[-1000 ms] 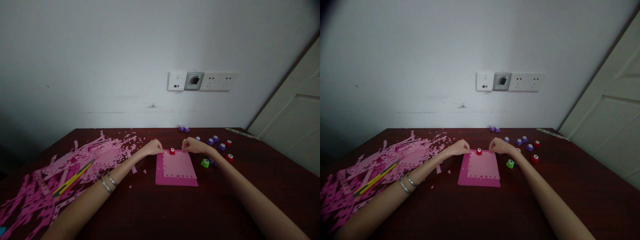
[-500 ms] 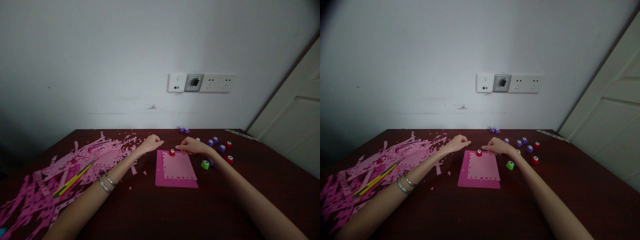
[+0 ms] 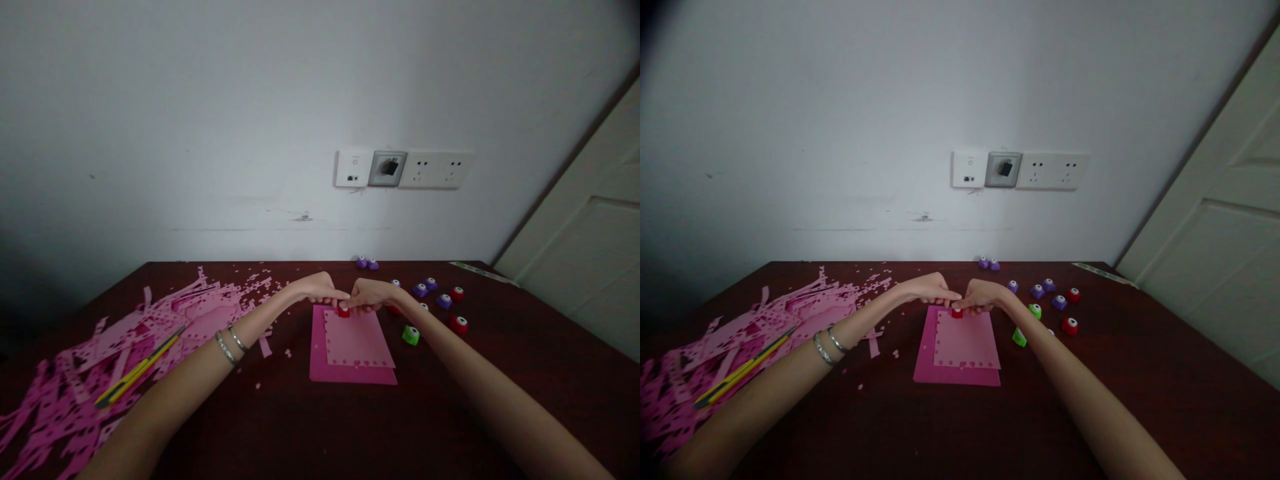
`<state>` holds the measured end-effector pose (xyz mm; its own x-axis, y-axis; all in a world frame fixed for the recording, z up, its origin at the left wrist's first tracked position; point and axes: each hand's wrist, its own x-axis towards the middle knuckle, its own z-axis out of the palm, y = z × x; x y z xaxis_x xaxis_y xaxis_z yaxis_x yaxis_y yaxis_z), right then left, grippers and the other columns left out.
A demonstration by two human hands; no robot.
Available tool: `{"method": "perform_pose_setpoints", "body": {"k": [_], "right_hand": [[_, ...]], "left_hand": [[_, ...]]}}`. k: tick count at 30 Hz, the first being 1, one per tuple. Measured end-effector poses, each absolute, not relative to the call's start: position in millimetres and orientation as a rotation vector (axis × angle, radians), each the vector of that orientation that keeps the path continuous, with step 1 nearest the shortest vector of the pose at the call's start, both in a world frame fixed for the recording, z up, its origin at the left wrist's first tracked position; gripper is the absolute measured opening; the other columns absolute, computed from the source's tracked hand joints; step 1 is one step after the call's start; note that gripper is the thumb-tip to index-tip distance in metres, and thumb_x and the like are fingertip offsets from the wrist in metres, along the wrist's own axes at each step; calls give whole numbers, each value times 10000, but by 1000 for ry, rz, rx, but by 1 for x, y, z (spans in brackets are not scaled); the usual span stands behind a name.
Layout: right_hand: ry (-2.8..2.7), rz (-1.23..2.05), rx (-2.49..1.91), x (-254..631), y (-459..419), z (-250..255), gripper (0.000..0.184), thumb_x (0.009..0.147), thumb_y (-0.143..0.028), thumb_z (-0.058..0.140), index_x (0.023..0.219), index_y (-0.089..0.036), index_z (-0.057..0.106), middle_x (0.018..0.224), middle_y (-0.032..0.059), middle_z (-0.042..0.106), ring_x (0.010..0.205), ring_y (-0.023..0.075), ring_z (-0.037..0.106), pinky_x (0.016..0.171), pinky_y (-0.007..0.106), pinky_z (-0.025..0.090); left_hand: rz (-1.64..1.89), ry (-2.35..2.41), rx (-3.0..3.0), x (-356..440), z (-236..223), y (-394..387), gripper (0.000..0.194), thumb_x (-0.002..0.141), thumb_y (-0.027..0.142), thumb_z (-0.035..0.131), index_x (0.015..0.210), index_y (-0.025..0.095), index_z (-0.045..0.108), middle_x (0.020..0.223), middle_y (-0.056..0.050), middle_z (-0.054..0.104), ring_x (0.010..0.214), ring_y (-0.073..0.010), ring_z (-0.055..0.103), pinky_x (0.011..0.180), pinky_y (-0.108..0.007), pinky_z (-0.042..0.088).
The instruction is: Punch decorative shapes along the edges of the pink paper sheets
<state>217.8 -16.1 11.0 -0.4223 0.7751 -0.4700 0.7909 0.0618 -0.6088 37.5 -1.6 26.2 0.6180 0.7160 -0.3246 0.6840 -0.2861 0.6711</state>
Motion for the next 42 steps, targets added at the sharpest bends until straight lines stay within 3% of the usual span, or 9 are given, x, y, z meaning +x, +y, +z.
{"method": "perform_pose_setpoints", "body": {"k": [10,16,23,27,38,42], "right_hand": [[2036,-1273,1543,206,-11,23,357,753,-436,560,664,-102,648,522,8,557,413,62,444,377,182,245],[1941,-1384,1488,206,-8,19,375,749,-460,566,648,-102,618,522,-2,537,407,50,430,367,168,224],[1961,-1276,1498,198,-8,26,291,788,-330,543,591,-116,562,522,-13,528,410,52,434,397,181,269],[1985,-1165,1496,192,-9,28,295,807,-259,504,550,-122,543,479,-24,492,394,53,416,408,193,285],[2095,-1272,1630,205,-16,11,353,786,-405,522,575,-126,565,466,-35,478,352,39,375,349,173,259],[2112,-1298,1609,208,-15,10,344,791,-386,515,588,-115,575,474,-33,477,353,32,366,339,163,251]], "left_hand": [[-324,979,1789,51,13,26,454,491,604,712,577,159,688,541,-35,523,415,-52,298,393,-215,149],[-464,932,1688,59,10,37,411,460,559,752,519,159,677,527,-37,504,400,-45,253,378,-213,121],[-381,973,1680,58,7,33,423,379,512,799,470,134,631,522,-21,495,406,-33,286,363,-188,127],[-306,972,1642,54,9,25,457,414,548,773,506,122,634,524,-5,484,388,-18,273,355,-188,123],[-214,919,1614,46,-8,27,464,437,555,762,568,122,660,519,4,480,380,-20,275,359,-187,133],[-186,960,1706,46,-6,23,459,462,557,750,579,126,647,515,10,487,391,-31,304,374,-192,169]]}}
